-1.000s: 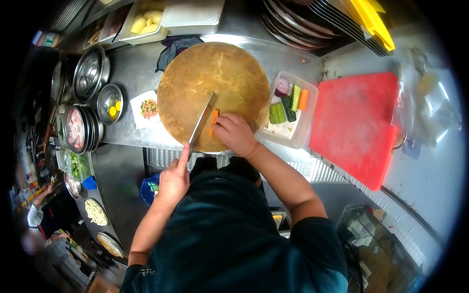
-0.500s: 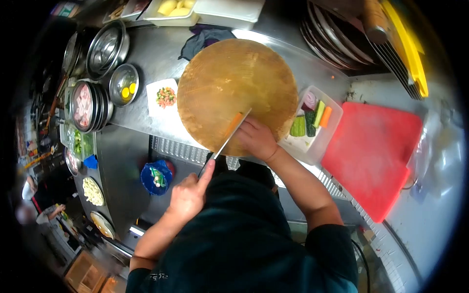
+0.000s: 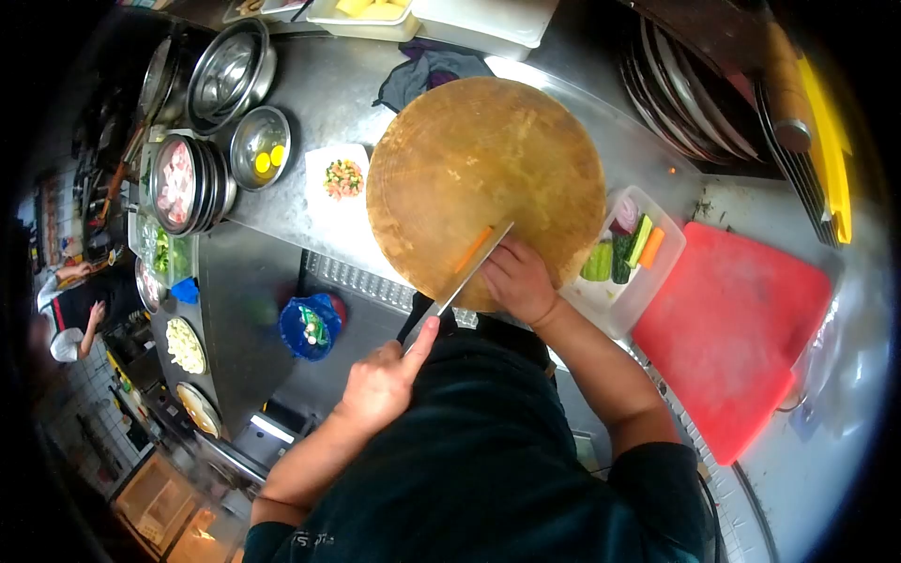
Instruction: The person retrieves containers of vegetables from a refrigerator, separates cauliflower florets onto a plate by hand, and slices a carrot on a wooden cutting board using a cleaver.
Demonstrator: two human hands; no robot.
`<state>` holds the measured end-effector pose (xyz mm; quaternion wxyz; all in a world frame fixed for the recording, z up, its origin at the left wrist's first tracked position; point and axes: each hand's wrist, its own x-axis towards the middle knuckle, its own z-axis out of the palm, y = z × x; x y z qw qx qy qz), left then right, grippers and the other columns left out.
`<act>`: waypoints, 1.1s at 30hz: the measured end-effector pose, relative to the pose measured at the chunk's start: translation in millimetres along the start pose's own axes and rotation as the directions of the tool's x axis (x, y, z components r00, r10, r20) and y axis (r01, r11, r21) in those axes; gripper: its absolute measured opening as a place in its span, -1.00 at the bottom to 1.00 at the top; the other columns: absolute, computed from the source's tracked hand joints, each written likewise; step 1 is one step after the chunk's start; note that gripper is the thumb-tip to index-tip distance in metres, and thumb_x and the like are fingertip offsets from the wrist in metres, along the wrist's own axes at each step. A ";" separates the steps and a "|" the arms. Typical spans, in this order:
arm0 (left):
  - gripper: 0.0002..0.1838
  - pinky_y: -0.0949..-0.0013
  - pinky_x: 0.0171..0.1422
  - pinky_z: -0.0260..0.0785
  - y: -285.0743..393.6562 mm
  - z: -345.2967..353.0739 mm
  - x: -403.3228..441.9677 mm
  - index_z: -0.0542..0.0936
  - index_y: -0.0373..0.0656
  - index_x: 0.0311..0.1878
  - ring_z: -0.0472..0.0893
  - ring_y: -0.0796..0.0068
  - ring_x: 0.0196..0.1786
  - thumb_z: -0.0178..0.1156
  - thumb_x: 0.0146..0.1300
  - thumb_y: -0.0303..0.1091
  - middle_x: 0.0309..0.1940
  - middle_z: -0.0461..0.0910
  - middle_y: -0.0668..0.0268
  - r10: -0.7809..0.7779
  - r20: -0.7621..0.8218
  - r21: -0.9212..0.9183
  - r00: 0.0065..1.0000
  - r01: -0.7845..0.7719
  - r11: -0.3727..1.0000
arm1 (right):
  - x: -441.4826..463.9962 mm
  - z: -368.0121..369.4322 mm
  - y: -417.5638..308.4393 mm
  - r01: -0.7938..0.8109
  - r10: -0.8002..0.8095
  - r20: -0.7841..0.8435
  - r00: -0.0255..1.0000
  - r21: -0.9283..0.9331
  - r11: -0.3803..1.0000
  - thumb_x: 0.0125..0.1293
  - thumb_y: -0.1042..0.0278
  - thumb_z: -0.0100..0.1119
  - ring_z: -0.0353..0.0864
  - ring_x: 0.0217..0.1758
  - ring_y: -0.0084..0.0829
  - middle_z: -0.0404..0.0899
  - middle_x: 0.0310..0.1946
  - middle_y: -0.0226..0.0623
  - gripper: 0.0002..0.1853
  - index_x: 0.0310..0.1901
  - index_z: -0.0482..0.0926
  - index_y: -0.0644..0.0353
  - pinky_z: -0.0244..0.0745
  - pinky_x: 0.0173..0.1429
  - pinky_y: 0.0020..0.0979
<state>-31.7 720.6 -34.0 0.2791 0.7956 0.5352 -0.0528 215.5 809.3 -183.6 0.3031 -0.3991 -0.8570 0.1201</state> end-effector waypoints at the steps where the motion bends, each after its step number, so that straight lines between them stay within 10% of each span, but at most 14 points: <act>1: -0.04 0.05 -0.36 0.55 -0.7 1.6 1.9 0.25 0.17 0.67 0.60 0.07 -0.47 0.14 0.13 -0.61 -0.46 0.47 0.13 -0.006 0.012 -0.012 1.000 0.006 1.000 | -0.4 0.4 0.0 0.003 -0.003 0.005 1.000 -0.001 1.000 0.04 0.50 0.37 0.64 0.10 -0.13 0.65 -0.07 -0.25 -0.74 -0.17 0.69 0.20 0.65 0.18 -0.21; 33: -0.04 -0.05 -0.24 0.60 -17.7 20.3 43.4 0.17 0.16 0.69 0.67 -0.05 -0.41 0.11 0.17 -0.61 -0.41 0.55 0.02 0.022 0.017 -0.088 1.000 -0.020 0.996 | 5.8 -5.9 -5.0 0.002 -0.001 -0.022 1.000 0.016 1.000 0.03 0.52 0.37 0.66 0.11 -0.13 0.69 -0.05 -0.23 -0.70 -0.13 0.73 0.22 0.65 0.15 -0.23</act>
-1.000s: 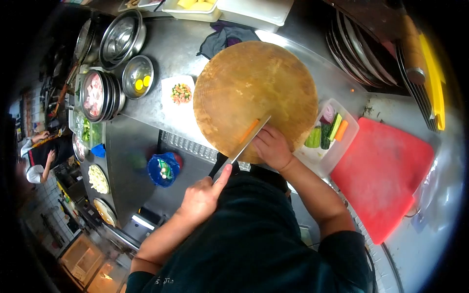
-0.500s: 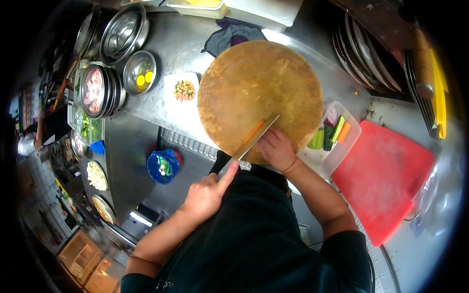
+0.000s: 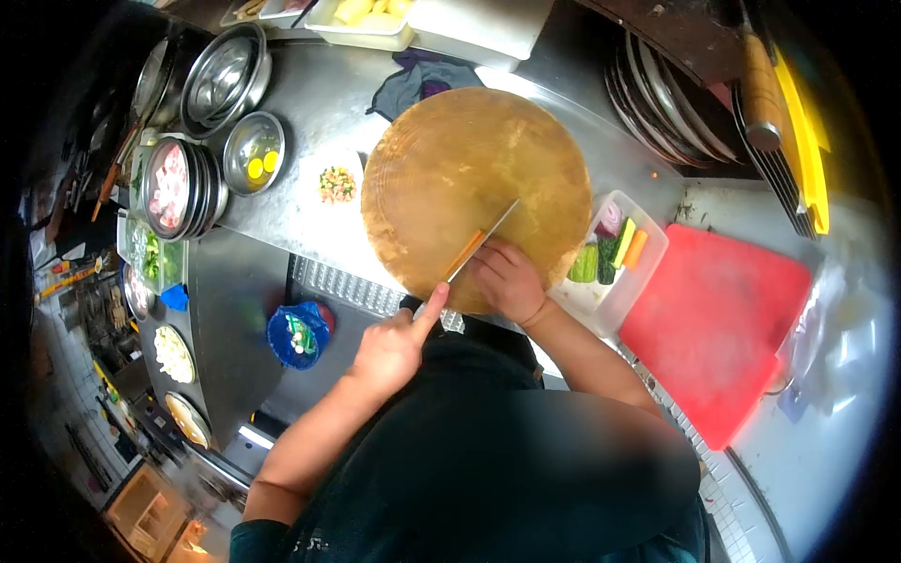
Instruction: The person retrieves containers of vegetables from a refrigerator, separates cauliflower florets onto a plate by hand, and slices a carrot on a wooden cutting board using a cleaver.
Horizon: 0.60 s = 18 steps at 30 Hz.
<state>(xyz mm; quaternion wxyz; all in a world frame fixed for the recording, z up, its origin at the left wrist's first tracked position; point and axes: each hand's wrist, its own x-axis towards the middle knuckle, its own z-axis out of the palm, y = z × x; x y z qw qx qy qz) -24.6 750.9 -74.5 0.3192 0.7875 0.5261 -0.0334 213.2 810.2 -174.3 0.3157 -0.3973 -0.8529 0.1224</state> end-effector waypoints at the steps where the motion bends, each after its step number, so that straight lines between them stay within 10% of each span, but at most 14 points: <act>1: -0.04 -0.06 -0.24 0.59 0.7 -0.7 3.3 0.16 0.16 0.69 0.67 -0.06 -0.41 0.11 0.18 -0.61 -0.41 0.56 0.01 0.001 -0.001 0.010 1.000 0.000 1.000 | 0.6 -0.1 0.3 -0.009 0.009 -0.007 1.000 0.011 1.000 0.03 0.52 0.37 0.66 0.11 -0.13 0.69 -0.05 -0.23 -0.70 -0.13 0.73 0.21 0.65 0.15 -0.22; 11: -0.15 -0.12 -0.10 0.50 -26.6 -11.3 4.3 0.07 0.02 0.69 0.68 -0.27 -0.23 0.15 0.40 -0.57 -0.29 0.66 -0.19 -0.096 -0.104 -0.327 0.990 0.057 0.943 | -10.1 0.4 -2.2 -0.034 0.035 -0.043 0.998 0.031 0.999 0.03 0.56 0.40 0.66 0.03 -0.10 0.67 -0.11 -0.21 -0.73 -0.17 0.70 0.22 0.66 0.10 -0.20; 18: -0.16 -0.11 -0.20 0.54 -15.8 -14.7 -6.1 0.17 -0.07 0.66 0.69 -0.20 -0.32 0.18 0.33 -0.63 -0.32 0.66 -0.13 -0.011 -0.224 -0.098 0.974 -0.011 0.995 | -12.8 -0.4 -2.2 -0.049 0.050 -0.022 0.999 0.028 0.998 0.01 0.58 0.39 0.66 0.02 -0.09 0.66 -0.06 -0.20 -0.68 -0.13 0.70 0.22 0.67 0.09 -0.20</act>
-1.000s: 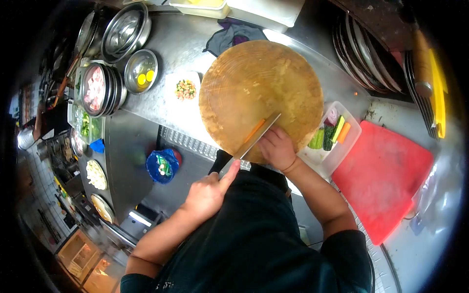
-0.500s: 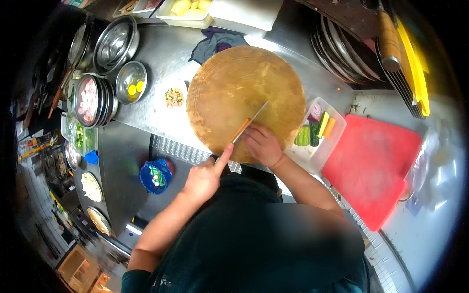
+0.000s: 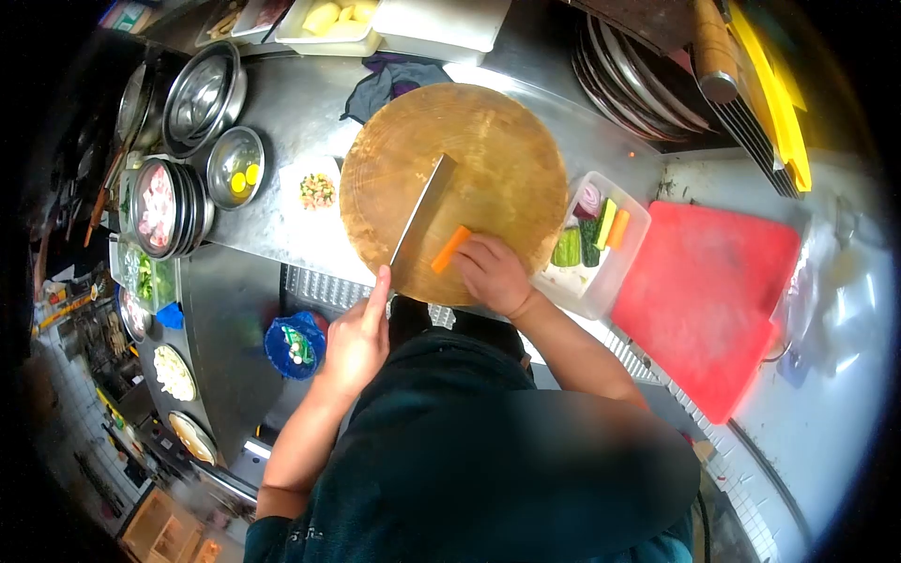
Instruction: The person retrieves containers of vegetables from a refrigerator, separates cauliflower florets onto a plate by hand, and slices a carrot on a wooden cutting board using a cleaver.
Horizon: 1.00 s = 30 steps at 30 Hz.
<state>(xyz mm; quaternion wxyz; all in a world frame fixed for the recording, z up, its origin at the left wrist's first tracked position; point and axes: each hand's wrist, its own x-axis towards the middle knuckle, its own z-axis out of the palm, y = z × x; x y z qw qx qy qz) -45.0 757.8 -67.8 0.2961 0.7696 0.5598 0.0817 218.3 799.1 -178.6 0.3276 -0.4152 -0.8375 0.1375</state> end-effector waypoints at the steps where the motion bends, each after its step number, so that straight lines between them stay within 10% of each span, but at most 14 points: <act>1: -0.17 -0.10 -0.21 0.54 0.3 1.0 -1.1 0.19 -0.08 0.65 0.69 -0.18 -0.33 0.18 0.31 -0.63 -0.32 0.66 -0.13 0.000 -0.015 0.005 1.000 0.000 1.000 | -0.4 0.2 0.5 0.006 -0.006 0.005 1.000 -0.004 1.000 0.02 0.55 0.37 0.65 0.05 -0.09 0.65 -0.04 -0.21 -0.68 -0.11 0.69 0.21 0.66 0.12 -0.20; 30: 0.00 0.05 -0.33 0.58 39.6 -15.3 -29.6 0.23 0.13 0.67 0.64 0.06 -0.43 0.17 0.08 -0.64 -0.46 0.49 0.11 -0.016 0.248 0.229 0.969 -0.043 0.972 | 1.0 0.0 2.3 0.078 -0.072 0.075 0.995 -0.075 0.994 0.11 0.49 0.27 0.63 0.19 -0.09 0.66 0.04 -0.21 -0.69 -0.06 0.69 0.21 0.63 0.25 -0.21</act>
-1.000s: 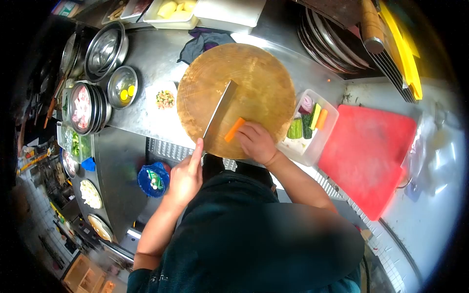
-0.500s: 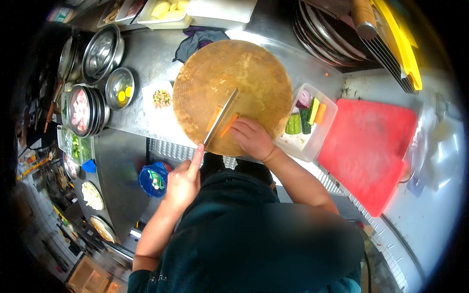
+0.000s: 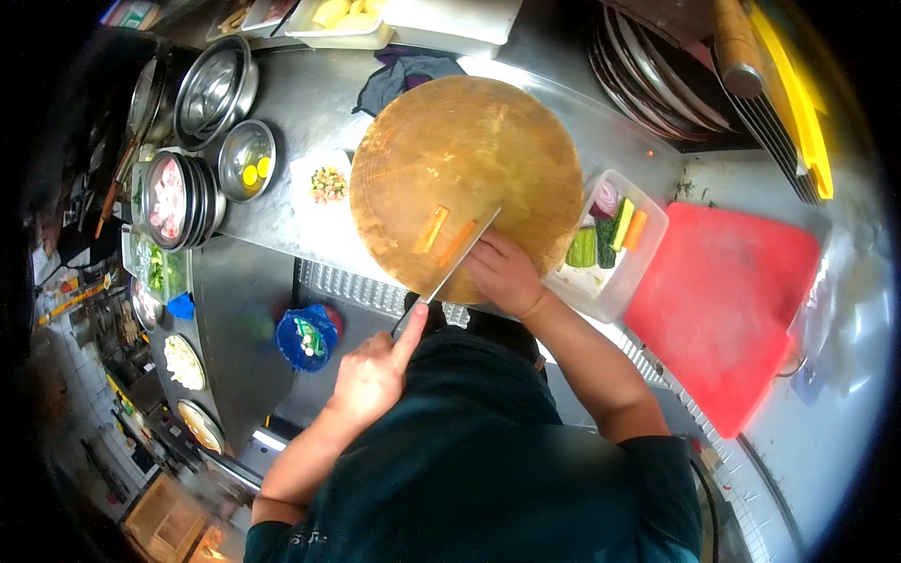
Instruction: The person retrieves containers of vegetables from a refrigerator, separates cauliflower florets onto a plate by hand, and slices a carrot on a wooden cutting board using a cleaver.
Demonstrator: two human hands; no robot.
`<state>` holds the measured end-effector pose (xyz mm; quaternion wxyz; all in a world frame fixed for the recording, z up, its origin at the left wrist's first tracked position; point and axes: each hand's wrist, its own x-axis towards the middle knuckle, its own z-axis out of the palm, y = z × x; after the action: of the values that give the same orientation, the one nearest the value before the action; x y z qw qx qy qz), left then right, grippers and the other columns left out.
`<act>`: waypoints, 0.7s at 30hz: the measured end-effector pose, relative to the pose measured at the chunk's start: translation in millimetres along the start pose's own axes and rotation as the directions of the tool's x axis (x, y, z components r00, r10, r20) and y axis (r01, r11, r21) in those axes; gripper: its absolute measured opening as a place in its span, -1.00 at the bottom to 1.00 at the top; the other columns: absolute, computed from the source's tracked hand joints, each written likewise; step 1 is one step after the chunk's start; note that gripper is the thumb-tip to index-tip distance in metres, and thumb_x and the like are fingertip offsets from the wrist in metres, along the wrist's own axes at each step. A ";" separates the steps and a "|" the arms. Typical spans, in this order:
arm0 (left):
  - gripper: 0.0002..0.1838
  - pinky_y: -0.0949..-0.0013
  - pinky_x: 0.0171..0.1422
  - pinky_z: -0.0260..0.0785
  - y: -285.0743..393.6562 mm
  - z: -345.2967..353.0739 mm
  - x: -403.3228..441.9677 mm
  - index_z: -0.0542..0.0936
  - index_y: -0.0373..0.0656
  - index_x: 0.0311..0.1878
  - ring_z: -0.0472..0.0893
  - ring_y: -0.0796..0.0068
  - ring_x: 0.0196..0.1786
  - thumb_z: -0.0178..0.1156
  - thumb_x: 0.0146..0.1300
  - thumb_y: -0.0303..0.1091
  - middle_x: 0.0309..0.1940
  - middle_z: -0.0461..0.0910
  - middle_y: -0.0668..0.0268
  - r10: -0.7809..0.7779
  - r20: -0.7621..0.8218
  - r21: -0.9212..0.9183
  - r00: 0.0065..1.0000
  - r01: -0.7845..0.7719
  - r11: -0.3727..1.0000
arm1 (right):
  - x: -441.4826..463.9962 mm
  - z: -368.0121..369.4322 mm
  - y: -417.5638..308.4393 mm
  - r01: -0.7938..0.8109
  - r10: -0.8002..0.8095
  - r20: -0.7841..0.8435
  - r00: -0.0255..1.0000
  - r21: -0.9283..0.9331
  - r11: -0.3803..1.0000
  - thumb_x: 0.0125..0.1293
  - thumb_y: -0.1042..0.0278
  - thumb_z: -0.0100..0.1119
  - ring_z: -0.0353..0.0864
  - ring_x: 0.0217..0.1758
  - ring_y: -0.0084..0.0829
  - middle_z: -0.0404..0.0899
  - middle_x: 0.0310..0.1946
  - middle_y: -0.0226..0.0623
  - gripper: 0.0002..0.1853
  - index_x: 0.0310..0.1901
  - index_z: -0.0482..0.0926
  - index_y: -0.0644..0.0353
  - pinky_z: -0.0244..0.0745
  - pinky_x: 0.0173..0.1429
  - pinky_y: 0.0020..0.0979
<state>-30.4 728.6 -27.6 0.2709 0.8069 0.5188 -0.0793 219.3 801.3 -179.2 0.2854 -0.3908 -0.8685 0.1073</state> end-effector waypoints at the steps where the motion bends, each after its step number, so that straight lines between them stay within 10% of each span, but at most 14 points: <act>1: 0.00 0.05 -0.34 0.57 0.9 -1.3 1.2 0.23 0.15 0.68 0.64 0.06 -0.44 0.15 0.09 -0.64 -0.45 0.51 0.10 0.005 -0.006 -0.005 1.000 -0.005 1.000 | -0.9 1.0 0.2 -0.011 0.011 -0.005 1.000 0.020 1.000 0.09 0.48 0.28 0.63 0.19 -0.09 0.66 0.04 -0.21 -0.68 -0.06 0.69 0.21 0.63 0.25 -0.20; 21: -0.01 -0.06 -0.23 0.60 -12.7 25.6 61.8 0.12 0.17 0.71 0.67 -0.09 -0.41 0.12 0.17 -0.61 -0.41 0.58 0.01 0.015 -0.002 -0.109 1.000 -0.015 0.994 | -3.0 5.8 5.9 -0.053 0.054 -0.010 0.998 0.105 0.993 0.09 0.50 0.32 0.63 0.20 -0.13 0.68 0.00 -0.22 -0.70 -0.08 0.71 0.23 0.62 0.27 -0.22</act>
<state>-9.9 768.5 -78.9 0.3150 0.7949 0.5164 -0.0482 221.1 803.3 -187.6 0.3082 -0.3991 -0.8490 0.1576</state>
